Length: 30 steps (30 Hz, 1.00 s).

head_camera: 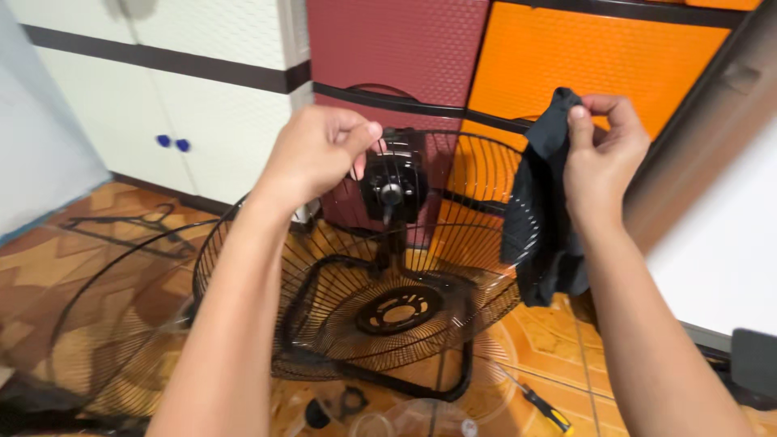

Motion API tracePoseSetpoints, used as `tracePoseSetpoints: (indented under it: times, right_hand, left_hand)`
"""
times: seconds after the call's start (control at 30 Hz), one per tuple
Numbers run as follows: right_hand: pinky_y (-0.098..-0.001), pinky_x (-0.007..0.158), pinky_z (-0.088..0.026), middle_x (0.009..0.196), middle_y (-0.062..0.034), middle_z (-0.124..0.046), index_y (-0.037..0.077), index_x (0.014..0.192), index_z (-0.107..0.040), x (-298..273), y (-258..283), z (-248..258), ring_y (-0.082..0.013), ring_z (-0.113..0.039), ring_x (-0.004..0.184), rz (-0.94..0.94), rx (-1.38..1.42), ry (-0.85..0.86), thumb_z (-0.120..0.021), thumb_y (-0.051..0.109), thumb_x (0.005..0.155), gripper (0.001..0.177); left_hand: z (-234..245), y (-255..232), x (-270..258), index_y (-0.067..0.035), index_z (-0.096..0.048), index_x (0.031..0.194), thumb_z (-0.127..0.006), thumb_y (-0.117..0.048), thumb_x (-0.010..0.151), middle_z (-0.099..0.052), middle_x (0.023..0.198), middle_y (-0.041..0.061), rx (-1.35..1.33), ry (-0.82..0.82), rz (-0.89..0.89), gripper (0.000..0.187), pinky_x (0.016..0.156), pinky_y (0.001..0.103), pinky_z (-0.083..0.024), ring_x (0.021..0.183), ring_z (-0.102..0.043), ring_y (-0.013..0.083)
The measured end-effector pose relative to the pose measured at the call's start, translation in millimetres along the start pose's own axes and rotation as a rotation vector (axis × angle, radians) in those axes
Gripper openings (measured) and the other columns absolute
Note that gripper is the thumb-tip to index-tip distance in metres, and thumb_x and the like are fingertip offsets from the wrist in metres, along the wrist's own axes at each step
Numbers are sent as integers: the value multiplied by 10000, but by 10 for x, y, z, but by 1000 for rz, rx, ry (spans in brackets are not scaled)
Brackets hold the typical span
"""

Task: The person wipes the fan motor housing with a black cloth, then attaches the front wire cage and secures it. They place a transparent fan blade onto the motor shaft and fasten it with a nut, completing the assembly.

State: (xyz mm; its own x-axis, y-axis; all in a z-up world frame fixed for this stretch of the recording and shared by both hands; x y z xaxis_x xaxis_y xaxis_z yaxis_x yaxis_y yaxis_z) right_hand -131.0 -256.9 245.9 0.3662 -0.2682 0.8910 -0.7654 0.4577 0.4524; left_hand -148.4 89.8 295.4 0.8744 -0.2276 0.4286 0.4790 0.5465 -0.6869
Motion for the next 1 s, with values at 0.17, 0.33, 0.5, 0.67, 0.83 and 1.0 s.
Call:
tracePoseSetpoints:
  times: [0.17, 0.33, 0.5, 0.67, 0.83, 1.0]
  right_hand:
    - [-240, 776, -476, 985, -38, -632, -7, 1086, -602, -171, -74, -34, -92, -572, 844, -76, -21, -79, -647, -5, 1086, 45]
    - [-273, 920, -511, 1029, -18, -587, 21, 1090, -552, -394, -81, -580, -111, -578, 969, -24, 83, -88, -613, 25, 1090, 61]
    - [-336, 897, -497, 1032, -87, -620, 69, 1066, -599, -789, 216, -1093, -254, -600, 980, 168, -237, 87, -655, 15, 1028, 87]
    - [-477, 1069, -423, 1289, -178, -597, 53, 1292, -611, -803, 348, -1153, -399, -567, 1233, 425, -371, 246, -673, 70, 952, 346]
    - [-494, 1153, -393, 1453, -217, -565, 17, 1427, -570, -857, -28, -1020, -428, -523, 1390, 381, -442, 278, -599, 114, 1013, 427]
    - [-490, 1152, -415, 1415, -219, -605, 29, 1398, -601, -746, -449, -997, -416, -556, 1338, 87, -386, 166, -545, 127, 1071, 346]
  left_hand:
    - [-407, 254, 214, -134, -809, 879, -619, -370, 959, -706, 610, 3, 18, -34, -95, 313, 604, 325, -496, 563, -650, 125]
    - [-613, 355, 262, -119, -798, 855, -611, -341, 934, -705, 602, 29, -19, -36, -83, 301, 624, 332, -515, 588, -701, 151]
    - [-613, 443, 354, -102, -793, 863, -612, -330, 928, -707, 603, 37, -36, -73, -121, 298, 616, 328, -516, 591, -705, 165]
    - [-492, 591, 394, -87, -789, 873, -609, -315, 958, -695, 596, 73, -8, -49, -86, 302, 588, 342, -497, 572, -681, 194]
    - [-572, 622, 420, -72, -782, 865, -613, -279, 954, -709, 608, 70, -54, -54, -150, 282, 607, 329, -516, 576, -703, 166]
    - [-575, 703, 492, -70, -785, 862, -608, -276, 952, -713, 612, 72, -68, -65, -145, 286, 611, 323, -527, 565, -707, 163]
Point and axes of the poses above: each hand's wrist, its own x-axis towards the middle knuckle, its own z-axis out of the back of the hand, y = z × x, the point moved 1 cm from there along x, towards the middle knuckle
